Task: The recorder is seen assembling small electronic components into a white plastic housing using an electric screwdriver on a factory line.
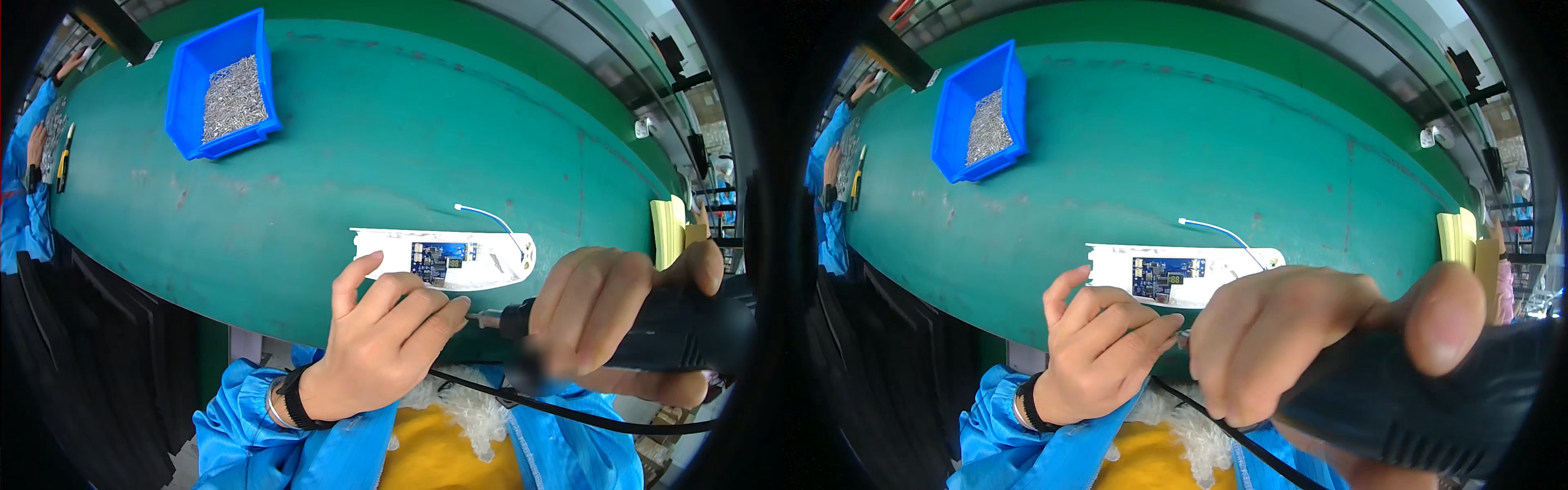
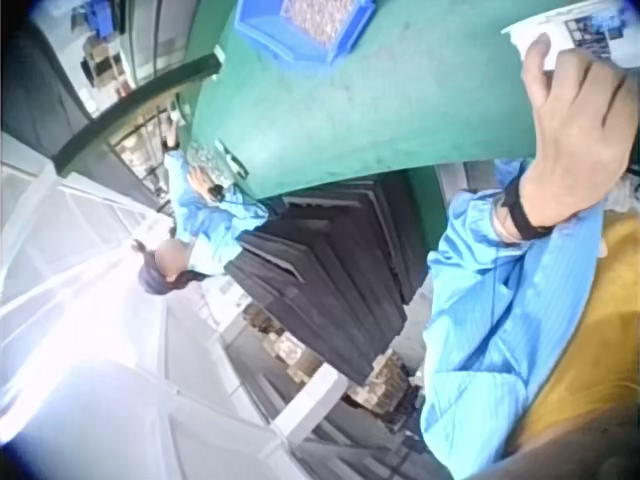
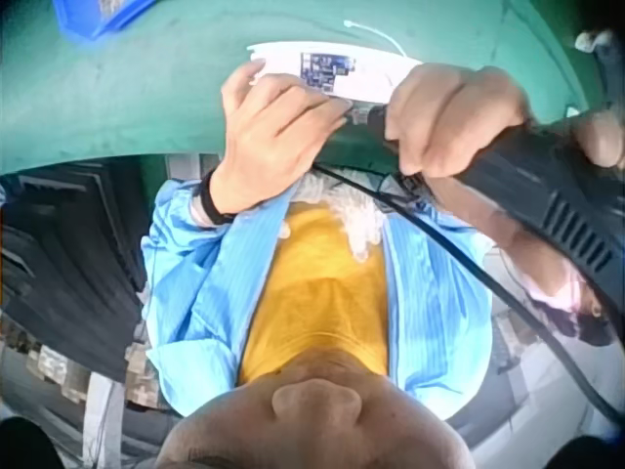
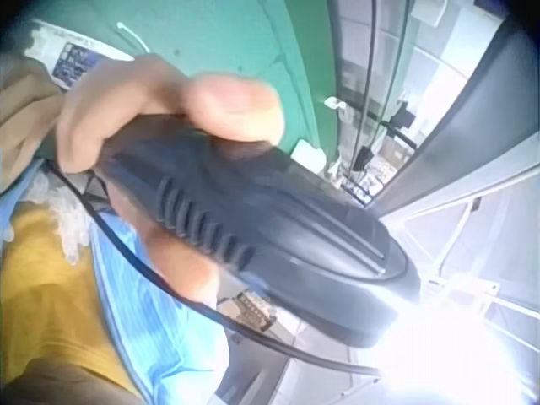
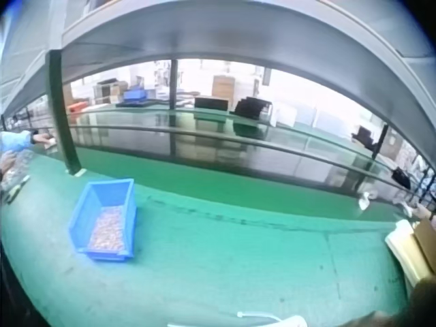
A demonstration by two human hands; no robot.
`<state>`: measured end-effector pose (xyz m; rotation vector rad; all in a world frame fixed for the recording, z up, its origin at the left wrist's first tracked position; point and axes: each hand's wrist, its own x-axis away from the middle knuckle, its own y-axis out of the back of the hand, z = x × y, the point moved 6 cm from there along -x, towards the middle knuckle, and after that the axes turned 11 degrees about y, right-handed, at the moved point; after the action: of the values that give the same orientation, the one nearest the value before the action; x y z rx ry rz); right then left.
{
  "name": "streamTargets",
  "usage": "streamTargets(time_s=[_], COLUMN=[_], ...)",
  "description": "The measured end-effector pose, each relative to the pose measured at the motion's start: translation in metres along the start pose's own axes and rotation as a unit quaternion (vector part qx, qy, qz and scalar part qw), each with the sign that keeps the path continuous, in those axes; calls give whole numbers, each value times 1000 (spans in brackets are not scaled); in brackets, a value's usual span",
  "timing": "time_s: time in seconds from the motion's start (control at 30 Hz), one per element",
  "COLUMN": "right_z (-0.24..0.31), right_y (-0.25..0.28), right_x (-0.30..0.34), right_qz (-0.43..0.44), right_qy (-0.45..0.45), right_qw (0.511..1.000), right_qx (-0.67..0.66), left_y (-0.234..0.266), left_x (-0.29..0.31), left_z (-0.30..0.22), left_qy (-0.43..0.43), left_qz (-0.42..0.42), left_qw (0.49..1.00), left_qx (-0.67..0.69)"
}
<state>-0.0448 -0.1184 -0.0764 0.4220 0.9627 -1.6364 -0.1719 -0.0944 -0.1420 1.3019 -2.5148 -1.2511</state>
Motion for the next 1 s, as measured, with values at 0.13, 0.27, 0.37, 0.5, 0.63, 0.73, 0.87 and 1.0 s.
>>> streamTargets(time_s=[0.13,0.27,0.37,0.5,0.63,0.73,0.87,1.0], right_z=[-4,-9,-21,-23,-31,-41,-45,-54], right_y=[-8,-13,-16,-20,-24,-28,-26,-25], right_x=[-3,-5,-2,6,4,3,-5,-8], right_qz=[-2,-6,-9,-7,-13,-15,14,21], right_qy=[-14,-28,-39,-46,-65,-83,-77,-45], right_qw=[1000,999,999,998,996,995,995,998], right_qx=[11,26,21,46,52,53,56,44], left_y=[3,8,11,11,19,24,18,19], left_x=[1,-2,1,8,1,-11,-18,-18], left_z=[6,9,16,20,29,54,54,58], left_qy=[6,5,31,31,70,137,119,127], left_qz=[-10,-27,-21,-50,-11,46,125,135], left_qw=[999,999,999,998,997,988,985,983], left_qx=[35,33,11,30,39,51,2,8])
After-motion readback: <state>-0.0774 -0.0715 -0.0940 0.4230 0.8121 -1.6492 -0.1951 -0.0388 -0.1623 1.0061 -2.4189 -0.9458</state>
